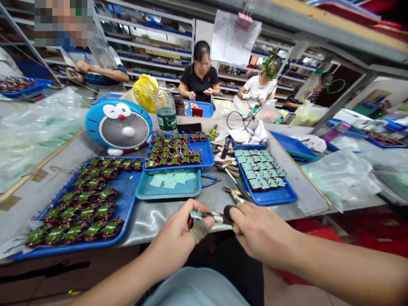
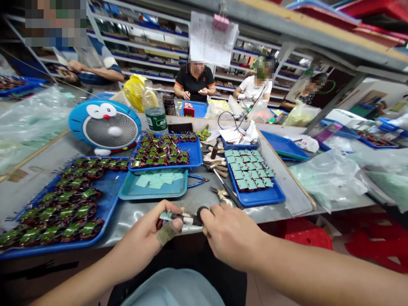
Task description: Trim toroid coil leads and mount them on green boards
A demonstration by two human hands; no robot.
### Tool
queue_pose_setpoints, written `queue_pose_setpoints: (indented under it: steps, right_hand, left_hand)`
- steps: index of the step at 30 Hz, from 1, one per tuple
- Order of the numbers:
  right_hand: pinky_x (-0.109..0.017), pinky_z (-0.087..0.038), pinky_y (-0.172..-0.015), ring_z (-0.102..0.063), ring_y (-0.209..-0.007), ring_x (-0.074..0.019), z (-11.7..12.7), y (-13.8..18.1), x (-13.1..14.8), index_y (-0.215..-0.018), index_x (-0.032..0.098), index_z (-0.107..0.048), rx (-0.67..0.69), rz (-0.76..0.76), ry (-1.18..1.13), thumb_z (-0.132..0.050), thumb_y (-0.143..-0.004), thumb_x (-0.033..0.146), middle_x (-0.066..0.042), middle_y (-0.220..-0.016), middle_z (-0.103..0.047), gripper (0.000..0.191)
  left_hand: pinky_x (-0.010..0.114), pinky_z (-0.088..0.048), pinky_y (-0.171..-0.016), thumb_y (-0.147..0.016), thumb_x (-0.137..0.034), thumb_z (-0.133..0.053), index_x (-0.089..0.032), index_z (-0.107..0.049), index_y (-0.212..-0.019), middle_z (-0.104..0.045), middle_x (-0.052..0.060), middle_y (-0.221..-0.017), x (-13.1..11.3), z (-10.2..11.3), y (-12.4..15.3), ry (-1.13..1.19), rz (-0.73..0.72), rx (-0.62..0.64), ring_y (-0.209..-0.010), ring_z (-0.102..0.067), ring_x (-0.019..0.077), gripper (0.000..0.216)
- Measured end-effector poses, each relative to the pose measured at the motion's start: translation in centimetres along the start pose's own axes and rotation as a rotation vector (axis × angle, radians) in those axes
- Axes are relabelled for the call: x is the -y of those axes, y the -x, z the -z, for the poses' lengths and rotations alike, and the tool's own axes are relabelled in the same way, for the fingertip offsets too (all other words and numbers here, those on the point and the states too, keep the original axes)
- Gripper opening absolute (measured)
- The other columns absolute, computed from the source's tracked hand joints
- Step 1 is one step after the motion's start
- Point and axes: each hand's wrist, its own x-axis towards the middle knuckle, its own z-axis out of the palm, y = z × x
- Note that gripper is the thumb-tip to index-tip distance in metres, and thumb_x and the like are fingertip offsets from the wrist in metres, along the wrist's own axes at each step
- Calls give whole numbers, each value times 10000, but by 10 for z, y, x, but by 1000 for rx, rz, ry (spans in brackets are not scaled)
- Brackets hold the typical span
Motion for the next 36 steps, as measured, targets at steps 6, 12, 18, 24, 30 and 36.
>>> queue_pose_setpoints:
  steps: [6, 12, 18, 24, 30, 36]
  right_hand:
    - [-395, -473, -819, -587, -923, -272, -10, -6, -4, -940, 216, -531, -129, -33, -131, -543, -965, 134, -85, -1004, -615, 87]
    - [-402, -488, -852, -576, -958, -258, -44, -3, 1, -1106, 214, -548, -179, -127, -418, -553, -1016, 165, -68, -1034, -592, 102]
    - [-393, -460, -776, -580, -895, -274, -40, -9, -3, -997, 198, -602, -95, -97, -197, -568, -966, 147, -74, -964, -627, 69]
    - [-364, -445, -760, -602, -870, -260, -31, -12, -6, -966, 205, -600, -54, -62, -133, -556, -946, 133, -77, -965, -652, 86]
    - [-354, -374, -664, -592, -770, -263, 2, -13, -15, -979, 217, -607, 35, 41, 3, -561, -901, 116, -68, -873, -647, 136]
    - [-373, -415, -738, -551, -850, -259, 5, -19, -9, -937, 223, -585, -117, 9, -37, -546, -904, 109, -69, -955, -615, 125]
  left_hand:
    - [257, -442, -633, -921, -586, -685, -245, -491, -1260, -665, -8, -870, 17, 12, -10, 32, -70, -81, -729, -590, 171, 518]
    - [337, -545, -811, -846, -427, -824, -275, -270, -1467, -703, 55, -1074, 21, 13, -8, 85, -127, -35, -894, -688, 220, 846]
    - [335, -564, -825, -882, -404, -797, -291, -373, -1411, -719, 73, -1153, 27, 7, -8, 3, -181, -8, -958, -716, 234, 688]
    - [295, -524, -736, -944, -292, -679, -249, -632, -994, -697, 19, -899, 26, -2, -6, -235, -420, -209, -810, -679, 201, 81]
    - [272, -495, -700, -914, -175, -674, -260, -588, -965, -665, -15, -858, 27, -4, -5, -293, -511, -158, -729, -646, 162, 132]
    - [264, -488, -703, -899, -121, -700, -291, -585, -1023, -657, -14, -904, 25, 9, -3, -301, -638, -271, -775, -631, 160, 240]
